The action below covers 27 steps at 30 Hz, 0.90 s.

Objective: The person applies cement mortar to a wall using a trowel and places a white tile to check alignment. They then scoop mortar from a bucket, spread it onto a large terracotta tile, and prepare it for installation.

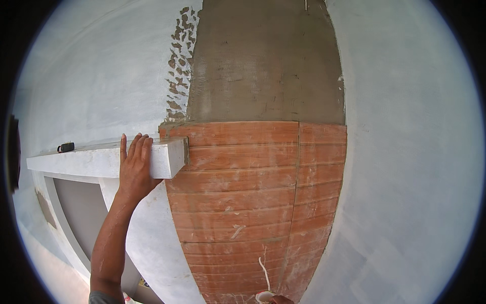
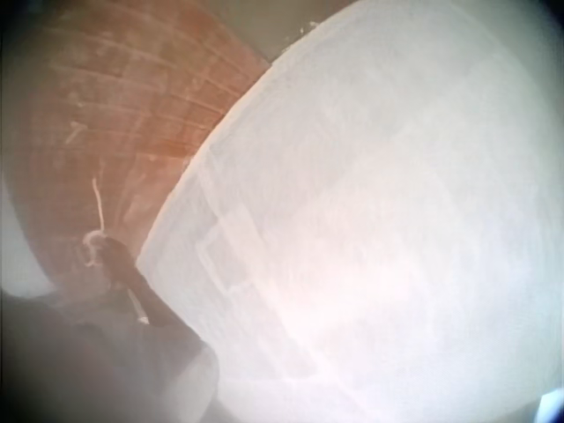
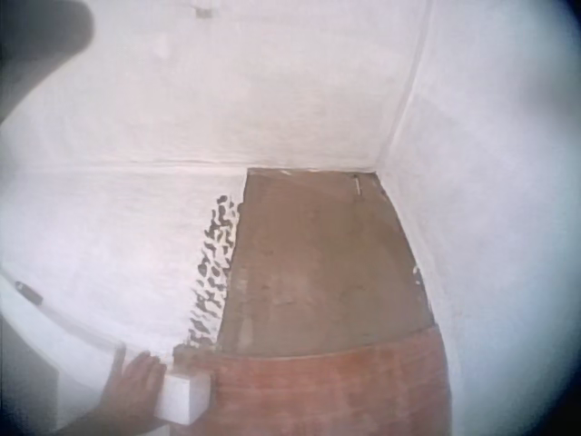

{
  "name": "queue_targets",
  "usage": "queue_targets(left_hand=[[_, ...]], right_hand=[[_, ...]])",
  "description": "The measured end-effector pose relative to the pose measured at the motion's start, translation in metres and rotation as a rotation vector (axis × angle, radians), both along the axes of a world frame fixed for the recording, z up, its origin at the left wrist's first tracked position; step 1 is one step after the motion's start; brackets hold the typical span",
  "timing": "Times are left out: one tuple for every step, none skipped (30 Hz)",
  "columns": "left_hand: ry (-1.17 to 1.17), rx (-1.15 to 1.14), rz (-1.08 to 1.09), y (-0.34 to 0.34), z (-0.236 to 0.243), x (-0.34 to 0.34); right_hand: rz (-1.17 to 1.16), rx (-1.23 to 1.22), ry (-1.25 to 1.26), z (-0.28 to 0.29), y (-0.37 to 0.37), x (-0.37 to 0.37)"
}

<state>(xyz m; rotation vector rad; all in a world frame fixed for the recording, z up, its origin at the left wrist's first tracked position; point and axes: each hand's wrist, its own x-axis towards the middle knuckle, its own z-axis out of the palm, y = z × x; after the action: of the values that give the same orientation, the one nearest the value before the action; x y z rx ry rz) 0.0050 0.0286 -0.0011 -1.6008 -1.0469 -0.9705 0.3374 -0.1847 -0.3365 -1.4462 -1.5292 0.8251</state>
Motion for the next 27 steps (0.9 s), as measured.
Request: queue_targets(left_hand=[[0.002, 0.005, 0.003, 0.000, -0.001, -0.002], [0.001, 0.006, 0.011, 0.001, -0.002, -0.003], [-0.001, 0.005, 0.016, 0.004, -0.003, -0.004], [-0.003, 0.006, 0.030, 0.004, -0.004, -0.006], [-0.011, 0.019, 0.037, 0.003, -0.005, -0.012], [-0.004, 0.027, 0.034, 0.004, -0.004, -0.011], [0.016, 0.032, 0.039, 0.007, -0.003, -0.008], [0.033, 0.039, 0.042, 0.008, -0.001, -0.004], [0.036, 0.035, -0.006, 0.005, 0.004, 0.009], [0.053, 0.060, -0.010, 0.010, 0.004, 0.016], [0.067, 0.041, 0.035, 0.014, 0.000, 0.008], [0.062, 0.041, 0.066, 0.009, 0.001, -0.004], [0.015, 0.089, -0.064, -0.001, 0.002, -0.008], [-0.009, 0.093, -0.090, -0.004, 0.003, -0.010], [-0.022, 0.096, -0.116, -0.004, 0.004, -0.007], [-0.027, 0.094, -0.141, -0.003, 0.004, -0.004], [-0.027, 0.103, -0.135, -0.003, 0.002, -0.004], [-0.028, 0.109, -0.127, -0.003, 0.004, -0.004], [-0.022, 0.104, -0.114, -0.003, 0.004, -0.004], [-0.012, 0.084, -0.105, -0.002, 0.000, -0.003], [-0.014, 0.055, -0.081, -0.007, 0.001, -0.005], [-0.018, 0.055, -0.074, -0.005, 0.000, -0.006], [-0.023, 0.059, -0.078, -0.003, 0.000, -0.005], [-0.034, 0.060, -0.102, 0.002, 0.000, 0.002], [-0.044, 0.038, -0.100, -0.001, 0.003, 0.008], [-0.064, 0.021, -0.120, -0.002, 0.004, 0.013], [-0.056, 0.025, -0.065, -0.002, 0.002, 0.007]], right_hand=[[0.012, 0.017, -0.082, 0.018, 0.003, 0.006], [0.022, 0.036, -0.168, 0.034, 0.006, 0.015], [0.029, 0.053, -0.256, 0.052, 0.008, 0.026], [0.045, 0.074, -0.343, 0.072, 0.013, 0.035], [0.105, 0.147, -0.391, 0.095, 0.024, 0.044], [0.151, 0.221, -0.434, 0.121, 0.031, 0.054], [0.183, 0.246, -0.516, 0.154, 0.040, 0.057], [0.210, 0.274, -0.600, 0.193, 0.047, 0.059], [0.218, 0.318, -0.682, 0.231, 0.053, 0.064], [0.252, 0.326, -0.705, 0.278, 0.068, 0.055], [0.327, 0.355, -0.731, 0.322, 0.105, 0.039], [0.398, 0.462, -0.808, 0.374, 0.150, 0.016], [0.370, 0.457, -0.840, 0.442, 0.173, -0.024], [0.300, 0.450, -0.687, 0.501, 0.201, -0.055], [0.251, 0.586, -0.668, 0.560, 0.228, -0.073], [0.176, 0.717, -0.673, 0.610, 0.258, -0.078], [0.028, 0.759, -0.700, 0.646, 0.266, -0.085], [-0.108, 0.738, -0.704, 0.675, 0.282, -0.083], [-0.237, 0.706, -0.694, 0.694, 0.300, -0.069], [-0.250, 0.674, -0.657, 0.703, 0.310, -0.051], [-0.268, 0.647, -0.628, 0.709, 0.312, -0.032], [-0.316, 0.654, -0.577, 0.706, 0.310, -0.008], [-0.375, 0.662, -0.532, 0.704, 0.299, 0.020], [-0.440, 0.664, -0.553, 0.699, 0.280, 0.054], [-0.480, 0.676, -0.621, 0.696, 0.259, 0.094], [-0.553, 0.685, -0.663, 0.683, 0.238, 0.124], [-0.524, 0.712, -0.701, 0.659, 0.233, 0.145]])
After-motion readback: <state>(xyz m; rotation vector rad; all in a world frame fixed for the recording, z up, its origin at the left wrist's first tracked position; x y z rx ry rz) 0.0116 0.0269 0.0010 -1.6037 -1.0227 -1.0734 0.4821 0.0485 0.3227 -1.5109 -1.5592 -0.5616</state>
